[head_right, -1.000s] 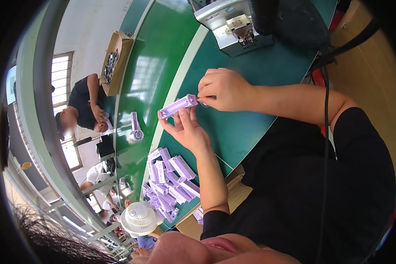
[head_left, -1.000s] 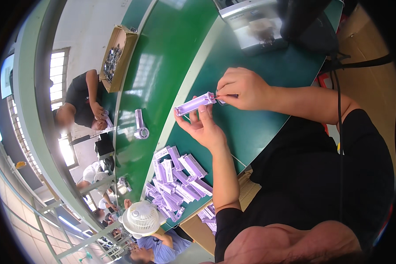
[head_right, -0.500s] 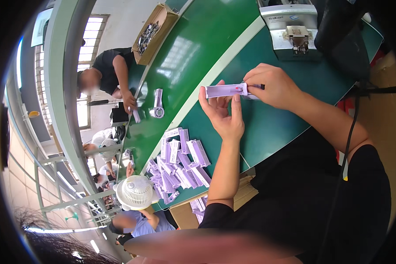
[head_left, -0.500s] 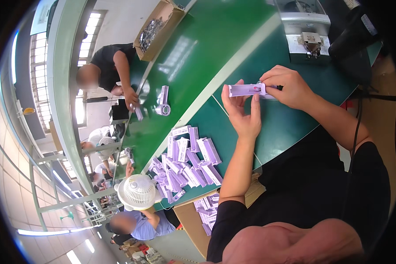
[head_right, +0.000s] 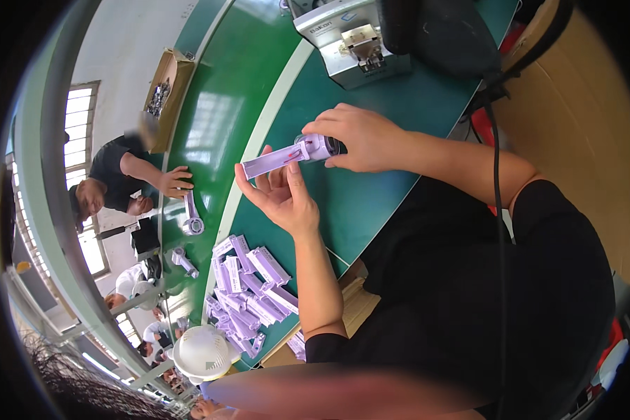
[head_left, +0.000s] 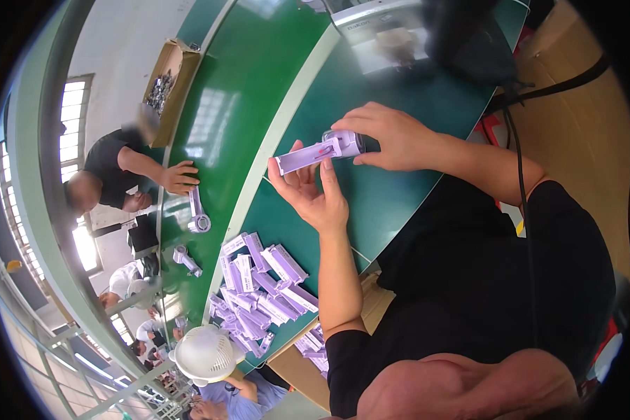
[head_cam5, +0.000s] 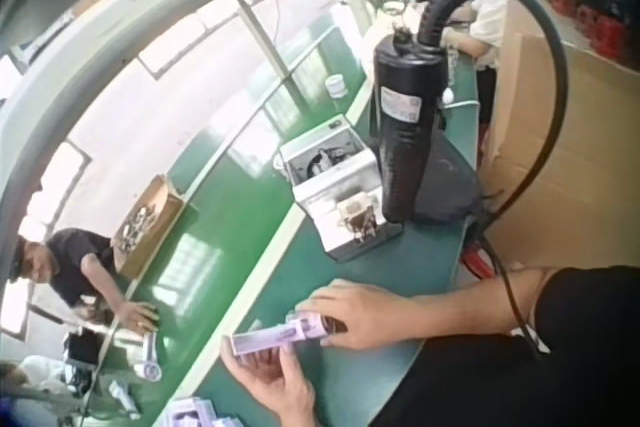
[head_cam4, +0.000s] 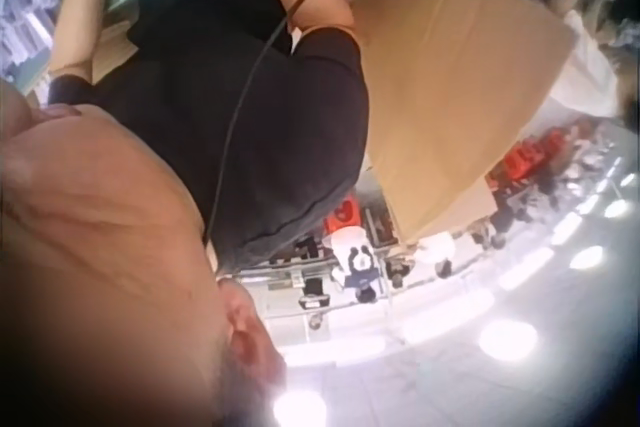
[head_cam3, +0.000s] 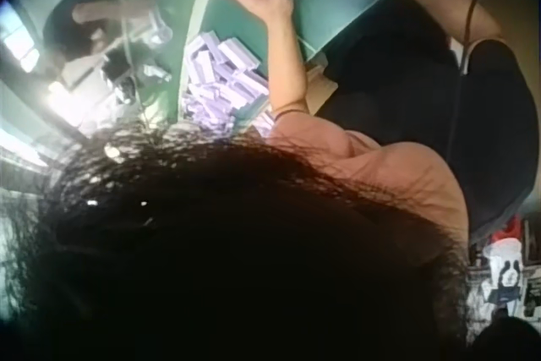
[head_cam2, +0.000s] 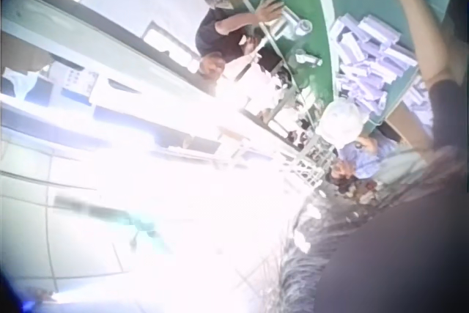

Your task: Assembling plastic electronic component housings using an electric screwdriver at an assembly line.

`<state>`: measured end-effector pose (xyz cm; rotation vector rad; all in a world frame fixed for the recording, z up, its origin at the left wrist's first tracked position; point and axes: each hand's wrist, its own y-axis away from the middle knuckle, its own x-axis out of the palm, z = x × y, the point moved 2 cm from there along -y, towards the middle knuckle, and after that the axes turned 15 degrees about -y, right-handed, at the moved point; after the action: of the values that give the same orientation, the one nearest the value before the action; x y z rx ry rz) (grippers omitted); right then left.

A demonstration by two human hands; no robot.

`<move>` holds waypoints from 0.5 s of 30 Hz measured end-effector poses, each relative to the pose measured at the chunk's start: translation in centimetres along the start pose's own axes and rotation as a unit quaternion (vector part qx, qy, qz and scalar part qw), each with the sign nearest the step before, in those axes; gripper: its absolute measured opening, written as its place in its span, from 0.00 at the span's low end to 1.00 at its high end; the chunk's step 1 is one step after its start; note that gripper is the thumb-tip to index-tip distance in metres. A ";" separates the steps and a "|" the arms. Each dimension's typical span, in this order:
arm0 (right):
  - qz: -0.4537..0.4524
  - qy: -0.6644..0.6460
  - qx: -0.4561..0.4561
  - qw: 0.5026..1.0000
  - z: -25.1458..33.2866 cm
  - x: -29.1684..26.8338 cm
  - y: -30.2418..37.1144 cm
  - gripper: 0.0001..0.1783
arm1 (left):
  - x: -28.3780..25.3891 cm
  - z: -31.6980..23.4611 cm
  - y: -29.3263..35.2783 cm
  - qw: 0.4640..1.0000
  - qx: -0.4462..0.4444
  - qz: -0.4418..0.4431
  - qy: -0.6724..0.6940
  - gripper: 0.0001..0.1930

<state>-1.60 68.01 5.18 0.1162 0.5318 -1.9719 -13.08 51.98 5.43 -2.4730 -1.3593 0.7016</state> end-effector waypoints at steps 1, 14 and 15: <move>-0.002 0.000 0.000 1.000 -0.2 0.3 0.2 0.35 | 0.1 0.0 0.0 0.999 0.024 0.000 -0.036 0.46; -0.030 -0.030 -0.044 0.998 -0.1 1.4 1.1 0.43 | -0.5 -0.6 0.4 0.964 0.184 -0.004 -0.193 0.37; -0.029 -0.033 -0.036 0.998 -0.1 1.5 1.0 0.43 | -0.5 -0.7 0.4 0.964 0.184 -0.003 -0.193 0.37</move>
<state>-1.35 66.45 4.34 -0.0097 0.5672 -2.0032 -12.71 51.38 5.99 -2.1058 -1.2105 1.3555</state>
